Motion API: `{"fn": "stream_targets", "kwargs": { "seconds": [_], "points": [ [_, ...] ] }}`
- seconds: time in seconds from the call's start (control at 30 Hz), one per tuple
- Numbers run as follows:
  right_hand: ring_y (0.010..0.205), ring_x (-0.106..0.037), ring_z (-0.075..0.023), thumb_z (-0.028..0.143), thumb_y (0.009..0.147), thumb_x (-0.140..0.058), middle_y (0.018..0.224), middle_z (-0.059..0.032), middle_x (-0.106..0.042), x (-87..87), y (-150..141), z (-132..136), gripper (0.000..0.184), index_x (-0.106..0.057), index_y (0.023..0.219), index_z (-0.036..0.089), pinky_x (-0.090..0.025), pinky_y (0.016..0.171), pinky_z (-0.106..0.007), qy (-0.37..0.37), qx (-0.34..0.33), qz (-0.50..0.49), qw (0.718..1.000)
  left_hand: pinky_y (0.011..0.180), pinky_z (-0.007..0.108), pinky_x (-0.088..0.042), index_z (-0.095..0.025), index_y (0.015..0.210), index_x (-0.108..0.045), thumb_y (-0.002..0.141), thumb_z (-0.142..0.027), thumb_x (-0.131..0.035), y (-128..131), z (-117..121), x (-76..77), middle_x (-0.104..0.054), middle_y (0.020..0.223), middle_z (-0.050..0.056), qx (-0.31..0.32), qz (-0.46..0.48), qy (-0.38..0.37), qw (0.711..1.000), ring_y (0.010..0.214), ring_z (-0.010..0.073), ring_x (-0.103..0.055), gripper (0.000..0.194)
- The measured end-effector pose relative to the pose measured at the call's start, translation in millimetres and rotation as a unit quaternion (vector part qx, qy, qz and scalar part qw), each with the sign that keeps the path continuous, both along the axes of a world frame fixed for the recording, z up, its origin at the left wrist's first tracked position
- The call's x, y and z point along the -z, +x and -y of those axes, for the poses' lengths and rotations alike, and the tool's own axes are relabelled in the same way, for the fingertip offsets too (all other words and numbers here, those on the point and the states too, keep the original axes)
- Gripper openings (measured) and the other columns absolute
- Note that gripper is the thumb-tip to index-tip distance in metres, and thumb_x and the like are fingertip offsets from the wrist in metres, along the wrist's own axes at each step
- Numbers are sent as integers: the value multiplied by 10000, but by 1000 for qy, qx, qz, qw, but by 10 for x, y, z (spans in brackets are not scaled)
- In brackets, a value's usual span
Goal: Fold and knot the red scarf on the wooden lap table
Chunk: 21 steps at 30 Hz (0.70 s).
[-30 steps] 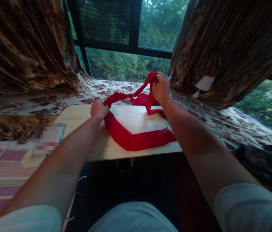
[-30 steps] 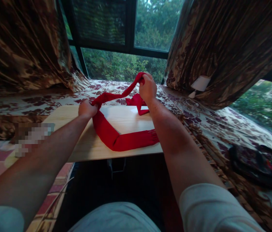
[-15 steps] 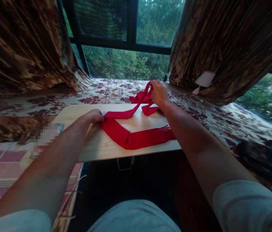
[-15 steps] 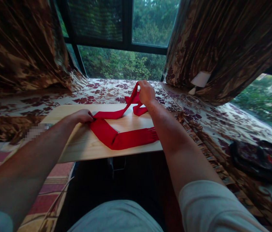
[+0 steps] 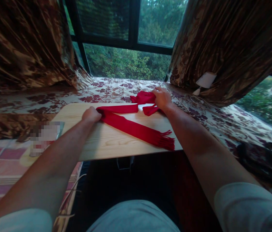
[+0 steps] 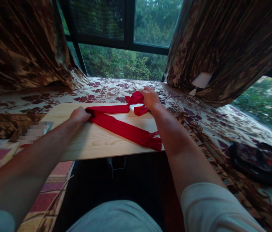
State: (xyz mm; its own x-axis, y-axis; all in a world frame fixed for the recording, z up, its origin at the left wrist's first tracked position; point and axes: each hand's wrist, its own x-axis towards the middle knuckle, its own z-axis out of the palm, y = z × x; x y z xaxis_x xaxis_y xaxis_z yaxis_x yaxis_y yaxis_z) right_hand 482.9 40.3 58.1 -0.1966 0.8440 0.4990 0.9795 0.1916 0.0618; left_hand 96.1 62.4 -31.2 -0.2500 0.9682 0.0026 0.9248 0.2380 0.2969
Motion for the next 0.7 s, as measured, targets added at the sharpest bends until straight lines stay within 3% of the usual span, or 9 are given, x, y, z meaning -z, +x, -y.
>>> {"fn": "stream_targets", "kwargs": {
  "seconds": [0.17,0.27,0.37,0.47,0.7],
  "points": [
    [1191,-512,-304,89,918,-450,1135,-163,-678,30,70,-21,308,-720,1056,141,-432,1013,-421,-30,5,14,999,836,440,-519,-143,1204,-572,797,-271,-650,-103,24,0,-670,1185,217,-33,-20,79,996,1075,389,-648,434],
    [1205,-511,-308,90,938,-429,1163,-181,-665,41,125,9,316,-694,1105,125,-433,1014,-432,-19,23,12,999,862,438,-504,-120,1228,-529,830,-234,-615,-246,16,47,-624,1259,223,-47,-15,106,993,1096,377,-635,423],
    [1205,-528,-303,89,959,-404,1204,-188,-647,76,141,47,329,-659,1164,129,-446,990,-418,-22,48,19,998,842,419,-500,-66,1226,-519,833,-277,-626,-315,3,80,-612,1261,262,-74,13,68,995,1095,381,-633,459],
    [1171,-575,-299,102,977,-394,1214,-196,-643,124,122,56,326,-634,1194,135,-462,954,-399,-26,82,16,996,832,397,-492,-59,1188,-547,807,-283,-660,-278,13,59,-645,1196,251,-56,11,31,998,1072,363,-632,456],
    [1026,-679,-293,117,1000,-304,1206,-207,-656,148,270,0,392,-588,1270,131,-506,873,-411,-15,204,-58,977,877,365,-459,-130,1107,-586,820,-184,-611,-310,46,85,-564,1246,150,-25,0,162,986,1017,280,-609,293]
  ]
}}
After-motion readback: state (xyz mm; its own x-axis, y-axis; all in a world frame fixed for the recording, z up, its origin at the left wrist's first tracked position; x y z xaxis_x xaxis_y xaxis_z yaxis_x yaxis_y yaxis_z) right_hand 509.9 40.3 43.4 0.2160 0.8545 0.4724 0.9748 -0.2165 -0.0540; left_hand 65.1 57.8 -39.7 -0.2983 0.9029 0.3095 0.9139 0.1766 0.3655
